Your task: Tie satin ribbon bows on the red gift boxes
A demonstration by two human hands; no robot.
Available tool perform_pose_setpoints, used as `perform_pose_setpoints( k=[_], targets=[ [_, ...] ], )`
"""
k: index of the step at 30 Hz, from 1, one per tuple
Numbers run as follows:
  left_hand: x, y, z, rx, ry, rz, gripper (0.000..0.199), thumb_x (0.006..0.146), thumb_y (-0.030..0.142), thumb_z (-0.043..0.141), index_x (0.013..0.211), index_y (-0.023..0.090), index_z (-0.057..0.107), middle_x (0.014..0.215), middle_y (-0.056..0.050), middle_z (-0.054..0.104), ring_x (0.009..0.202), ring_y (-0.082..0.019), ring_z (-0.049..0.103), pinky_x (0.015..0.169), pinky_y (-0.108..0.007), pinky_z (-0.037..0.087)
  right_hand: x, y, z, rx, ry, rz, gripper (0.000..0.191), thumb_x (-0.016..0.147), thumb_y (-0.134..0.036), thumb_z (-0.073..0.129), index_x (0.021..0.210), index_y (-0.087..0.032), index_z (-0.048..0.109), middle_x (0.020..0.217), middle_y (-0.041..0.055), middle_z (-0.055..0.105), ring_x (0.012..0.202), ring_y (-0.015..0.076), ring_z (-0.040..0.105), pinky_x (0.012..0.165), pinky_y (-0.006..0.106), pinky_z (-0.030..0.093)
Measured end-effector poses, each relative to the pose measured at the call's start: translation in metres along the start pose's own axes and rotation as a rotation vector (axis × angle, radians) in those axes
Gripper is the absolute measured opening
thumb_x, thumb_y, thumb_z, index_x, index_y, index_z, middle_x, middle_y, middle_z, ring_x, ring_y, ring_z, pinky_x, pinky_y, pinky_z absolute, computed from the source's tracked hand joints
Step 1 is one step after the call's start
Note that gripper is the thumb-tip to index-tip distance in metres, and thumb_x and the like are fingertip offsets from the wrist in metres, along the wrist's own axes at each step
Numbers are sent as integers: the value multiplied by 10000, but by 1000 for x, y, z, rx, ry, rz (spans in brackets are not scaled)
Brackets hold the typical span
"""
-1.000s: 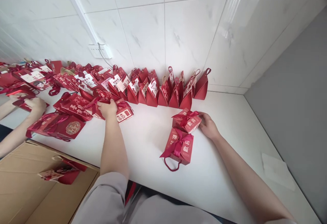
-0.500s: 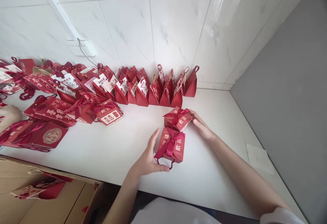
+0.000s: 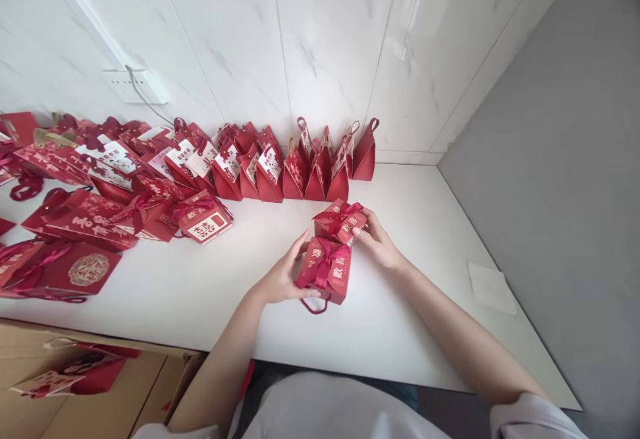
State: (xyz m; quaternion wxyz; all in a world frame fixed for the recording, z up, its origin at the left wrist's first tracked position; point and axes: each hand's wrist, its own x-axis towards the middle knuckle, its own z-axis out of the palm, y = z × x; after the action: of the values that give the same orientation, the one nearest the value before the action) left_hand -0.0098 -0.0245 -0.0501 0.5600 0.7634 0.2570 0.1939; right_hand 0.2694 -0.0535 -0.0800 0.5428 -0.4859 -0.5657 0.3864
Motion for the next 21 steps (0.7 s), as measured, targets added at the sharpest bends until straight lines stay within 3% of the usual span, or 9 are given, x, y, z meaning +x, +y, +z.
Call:
perform_pose_setpoints(
  k=[5, 11, 14, 16, 17, 19, 21],
  targets=[
    [7, -1, -17, 63, 41, -15, 1126, 667, 356, 843, 1545, 282, 141, 1562, -120, 310, 1379, -314, 407, 1153, -464, 359, -10, 11, 1, -5, 66, -19, 597, 919, -475, 577, 1432, -299, 329, 1503, 74, 403, 1341, 249, 445, 1135, 453, 366],
    [19, -16, -34, -74, 92, 0, 1080, 645, 321, 854, 1521, 275, 224, 1542, -121, 350, 1359, -335, 425, 1082, -443, 443, -14, 30, 8, -36, 197, 33, 605, 896, -525, 573, 1398, -268, 355, 1503, 118, 381, 1334, 267, 449, 1084, 481, 411],
    [22, -23, -39, -90, 110, 19, 1076, 644, 302, 857, 1521, 277, 234, 1555, -125, 326, 1385, -339, 388, 1104, -437, 416, -23, 6, 12, -157, 387, 50, 524, 883, -534, 576, 1305, -253, 443, 1445, 131, 427, 1284, 279, 474, 1020, 482, 449],
    [21, -24, -42, -90, 121, 16, 1115, 649, 293, 857, 1536, 298, 182, 1572, -120, 291, 1399, -332, 370, 1122, -441, 393, -42, -28, 16, -242, 431, 8, 347, 896, -502, 572, 1108, -227, 556, 1201, 117, 575, 1112, 261, 558, 958, 454, 470],
    [19, -24, -43, -89, 131, 8, 1145, 649, 291, 858, 1543, 314, 143, 1577, -118, 278, 1401, -329, 368, 1125, -445, 388, -56, -48, 21, -214, 337, -12, 260, 920, -471, 549, 972, -219, 587, 1025, 88, 616, 978, 231, 592, 914, 417, 481],
    [16, -23, -48, -95, 151, -15, 1204, 647, 289, 861, 1548, 346, 63, 1582, -111, 265, 1399, -323, 372, 1123, -451, 389, -90, -80, 36, -5, -207, 53, 230, 963, -396, 501, 900, -208, 619, 922, 63, 633, 873, 188, 613, 865, 350, 486],
    [13, -20, -54, -120, 152, -41, 1236, 645, 292, 863, 1544, 373, 18, 1589, -98, 253, 1399, -319, 373, 1120, -453, 392, -126, -90, 61, 323, -665, 170, 225, 928, -404, 566, 947, -198, 657, 973, 75, 663, 925, 203, 643, 872, 341, 492]
  ],
)
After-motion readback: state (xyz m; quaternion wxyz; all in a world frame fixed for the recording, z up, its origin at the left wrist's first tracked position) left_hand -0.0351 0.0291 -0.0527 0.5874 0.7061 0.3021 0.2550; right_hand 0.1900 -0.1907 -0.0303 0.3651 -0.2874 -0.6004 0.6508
